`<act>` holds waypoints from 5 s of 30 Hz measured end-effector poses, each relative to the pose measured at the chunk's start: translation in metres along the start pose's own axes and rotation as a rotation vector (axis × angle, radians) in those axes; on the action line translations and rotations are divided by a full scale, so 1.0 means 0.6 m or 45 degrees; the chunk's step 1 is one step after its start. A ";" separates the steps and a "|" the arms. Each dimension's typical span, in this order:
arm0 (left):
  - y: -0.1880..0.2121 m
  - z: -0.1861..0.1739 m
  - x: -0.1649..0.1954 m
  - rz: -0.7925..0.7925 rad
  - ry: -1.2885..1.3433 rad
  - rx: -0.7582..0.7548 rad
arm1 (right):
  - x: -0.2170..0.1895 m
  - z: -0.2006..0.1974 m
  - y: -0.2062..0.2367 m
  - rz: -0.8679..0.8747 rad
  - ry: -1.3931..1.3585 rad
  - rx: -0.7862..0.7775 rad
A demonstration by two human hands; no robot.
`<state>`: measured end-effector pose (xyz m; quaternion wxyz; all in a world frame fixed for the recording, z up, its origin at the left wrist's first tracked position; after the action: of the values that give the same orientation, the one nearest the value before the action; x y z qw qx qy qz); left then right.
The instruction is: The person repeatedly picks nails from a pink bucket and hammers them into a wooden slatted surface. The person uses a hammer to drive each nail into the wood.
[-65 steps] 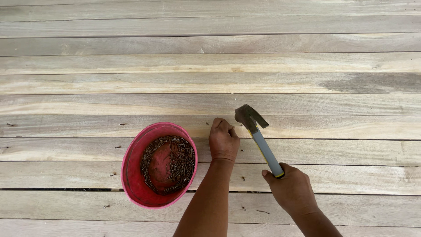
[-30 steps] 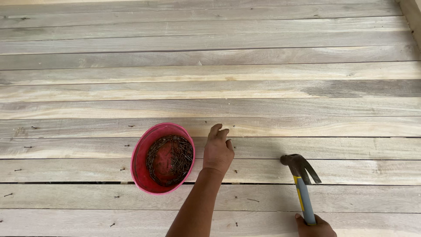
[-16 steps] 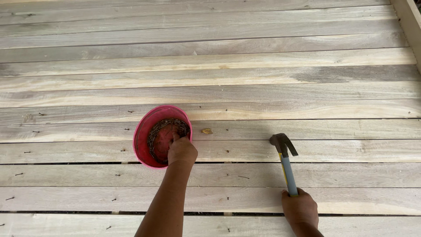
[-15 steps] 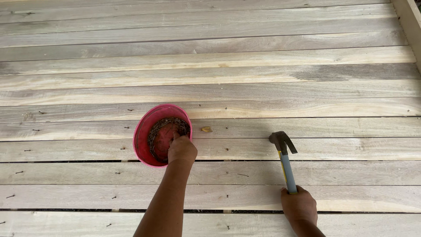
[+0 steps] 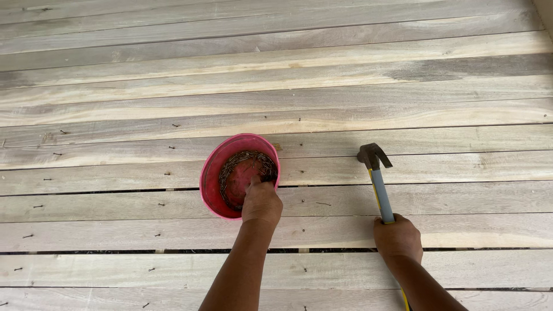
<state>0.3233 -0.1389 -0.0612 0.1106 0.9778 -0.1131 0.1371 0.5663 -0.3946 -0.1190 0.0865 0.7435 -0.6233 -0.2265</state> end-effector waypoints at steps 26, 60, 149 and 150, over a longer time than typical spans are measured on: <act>0.205 0.092 0.267 -0.078 0.350 -0.367 | -0.044 -0.031 0.016 -0.033 -0.182 -0.120; 0.312 0.156 0.357 0.157 0.085 -0.092 | 0.402 -0.137 -0.040 0.183 0.184 -0.241; 0.365 0.090 0.223 -0.112 0.496 0.333 | 0.541 -0.082 0.054 0.134 0.010 -0.250; 0.370 0.058 0.233 0.011 0.379 0.567 | 0.536 -0.083 0.057 0.137 0.008 -0.256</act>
<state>0.4067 -0.3852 -0.0119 -0.0923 0.9467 -0.0671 0.3013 0.5967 -0.7200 -0.1348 0.1747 0.6973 -0.6360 -0.2806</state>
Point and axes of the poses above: each hand's wrist, its own y-axis away from the middle knuckle, its own z-axis out of the palm, x = y × z, the point moved 10 cm from there along -y, towards the middle knuckle, and after that the axes turned 12 degrees about x, right-handed, at the moved point
